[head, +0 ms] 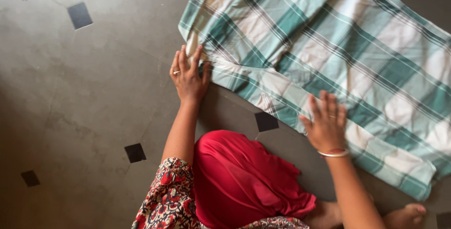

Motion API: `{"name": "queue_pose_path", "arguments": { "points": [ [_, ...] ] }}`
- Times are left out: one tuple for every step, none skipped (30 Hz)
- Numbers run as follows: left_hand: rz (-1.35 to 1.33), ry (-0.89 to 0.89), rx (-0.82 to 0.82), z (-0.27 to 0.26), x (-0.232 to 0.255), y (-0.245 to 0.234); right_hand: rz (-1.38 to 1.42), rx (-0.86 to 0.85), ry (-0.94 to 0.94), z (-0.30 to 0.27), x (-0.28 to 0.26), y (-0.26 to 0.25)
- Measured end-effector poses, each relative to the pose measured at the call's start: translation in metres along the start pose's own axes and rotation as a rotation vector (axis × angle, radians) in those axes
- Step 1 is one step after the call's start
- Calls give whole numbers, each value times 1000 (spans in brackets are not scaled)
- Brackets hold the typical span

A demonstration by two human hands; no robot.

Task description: The person folds a green and white checkered shirt on the floor. They smooth the fabric, fold the sleeves inward, and then fold the shirt into a compact rectangle.

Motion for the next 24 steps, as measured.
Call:
{"name": "queue_pose_path", "arguments": {
  "points": [
    [1,2,-1,-1,0,0,-62,19,27,-23,16,-2],
    [0,7,-1,0,0,0,-61,56,69,-47,34,-6],
    [-2,11,0,0,-1,-1,-60,92,112,-72,53,-12],
    [-5,14,4,-1,-1,0,-66,94,194,-97,75,-19],
    [-2,24,12,-1,-2,0,-71,96,277,-121,95,-25],
    [1,33,17,-1,-3,0,-77,126,368,-146,116,-32],
    [3,42,22,0,-5,1,-83,156,459,-170,133,-37],
    [16,53,34,1,-7,3,-70,145,565,-194,148,-43],
    [29,64,47,1,-8,6,-56,134,670,-216,161,-46],
    [45,74,56,-2,-9,10,-46,135,746,-234,171,-47],
    [72,86,73,-6,-8,14,-35,136,822,-251,181,-50],
    [104,104,95,-6,-10,17,-16,142,899,-259,187,-47],
    [136,122,118,-6,-10,18,-45,148,889,-262,189,-44],
    [224,195,140,-1,-9,20,-73,159,882,-257,188,-38],
    [312,267,164,4,-8,20,-101,169,875,-248,185,-33],
    [396,342,186,5,-6,21,-83,246,804,-237,177,-29],
    [444,383,193,9,-6,19,-66,322,731,-219,166,-21],
    [488,421,202,11,-3,18,-55,396,655,-203,154,-17],
    [532,459,212,8,6,20,-45,469,577,-194,143,-21],
    [574,412,195,11,19,23,-71,391,558,-187,118,-15],
    [615,365,179,15,34,25,59,390,562,-162,96,-4],
    [660,319,149,13,49,26,193,376,565,-149,75,-1],
    [666,305,172,15,81,36,327,364,565,-134,58,-1],
    [683,283,188,13,115,47,139,356,439,-115,36,0]
  ]
}}
Point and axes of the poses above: each hand's wrist, its own z-axis towards the middle knuckle, its own y-axis out of the palm, x = y × z, the point moved 2 cm from there along z, towards the middle knuckle, and after that the axes turned 10 degrees about -y, right-handed, at the moved point
